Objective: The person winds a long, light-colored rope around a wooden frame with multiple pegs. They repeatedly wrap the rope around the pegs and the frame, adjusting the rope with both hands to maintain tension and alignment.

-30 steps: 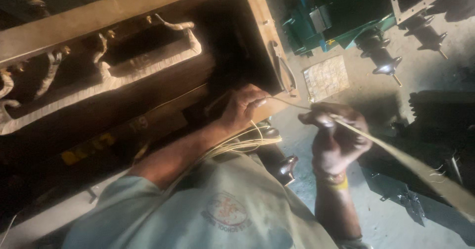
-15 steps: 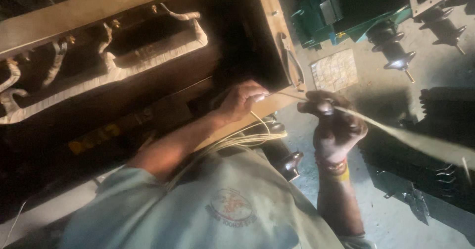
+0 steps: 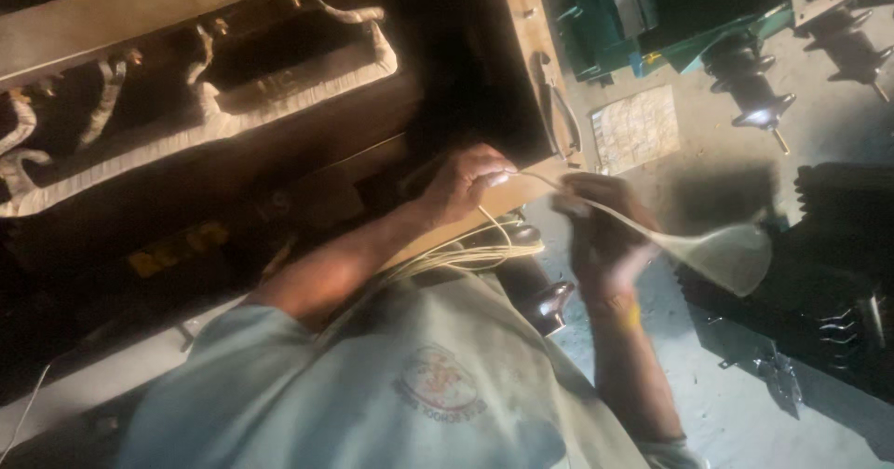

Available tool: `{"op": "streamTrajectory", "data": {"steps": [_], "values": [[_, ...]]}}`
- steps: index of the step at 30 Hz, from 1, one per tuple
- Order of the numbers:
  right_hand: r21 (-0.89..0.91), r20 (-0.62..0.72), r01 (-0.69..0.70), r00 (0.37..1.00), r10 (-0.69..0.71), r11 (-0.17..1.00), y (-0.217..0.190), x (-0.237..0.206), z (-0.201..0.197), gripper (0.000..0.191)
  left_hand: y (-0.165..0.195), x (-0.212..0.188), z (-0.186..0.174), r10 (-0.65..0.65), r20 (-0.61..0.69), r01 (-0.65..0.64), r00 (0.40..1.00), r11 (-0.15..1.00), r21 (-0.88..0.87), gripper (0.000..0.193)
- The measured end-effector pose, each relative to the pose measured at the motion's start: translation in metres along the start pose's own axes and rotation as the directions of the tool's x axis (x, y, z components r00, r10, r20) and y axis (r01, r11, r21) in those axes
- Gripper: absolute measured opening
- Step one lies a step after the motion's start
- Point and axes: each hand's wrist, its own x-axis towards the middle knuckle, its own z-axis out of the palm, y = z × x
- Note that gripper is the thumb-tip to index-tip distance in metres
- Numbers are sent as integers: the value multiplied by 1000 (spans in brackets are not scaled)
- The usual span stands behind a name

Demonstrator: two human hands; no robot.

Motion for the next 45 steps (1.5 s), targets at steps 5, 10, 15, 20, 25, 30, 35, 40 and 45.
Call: {"op": "streamTrajectory", "data": {"steps": [5,10,15,20,25,30,35,40,45], "values": [[-50,-64,88,994,-91,995,-8,4,-11,14,1,-3,1,-146,41,146,988,989,-6,24],[375,-59,-98,990,129,922,-4,11,-3,12,-5,-1,-1,-28,21,32,999,983,-182,79],[104,-95,162,984,-153,981,-1,5,6,8,-8,-1,0,-215,75,225,974,958,-179,78],[253,-53,-62,996,77,965,8,-5,-6,10,-7,-1,1,-252,62,259,966,945,-197,78],[135,-174,-51,982,74,990,27,-9,-11,8,-7,-2,-1,-255,43,258,966,938,-231,73],[-172,-118,69,989,-90,983,34,-12,-17,26,-9,-3,0,-275,40,275,961,919,-282,72],[-128,-113,-43,993,29,991,30,-13,4,16,-9,-3,2,-244,50,248,969,934,-257,71],[130,-72,-15,997,24,991,13,-13,-2,22,-9,-4,5,-256,34,256,966,931,-260,70],[347,-113,-44,990,88,937,7,-13,1,11,-11,-3,7,-296,52,299,954,919,-257,70]]}}
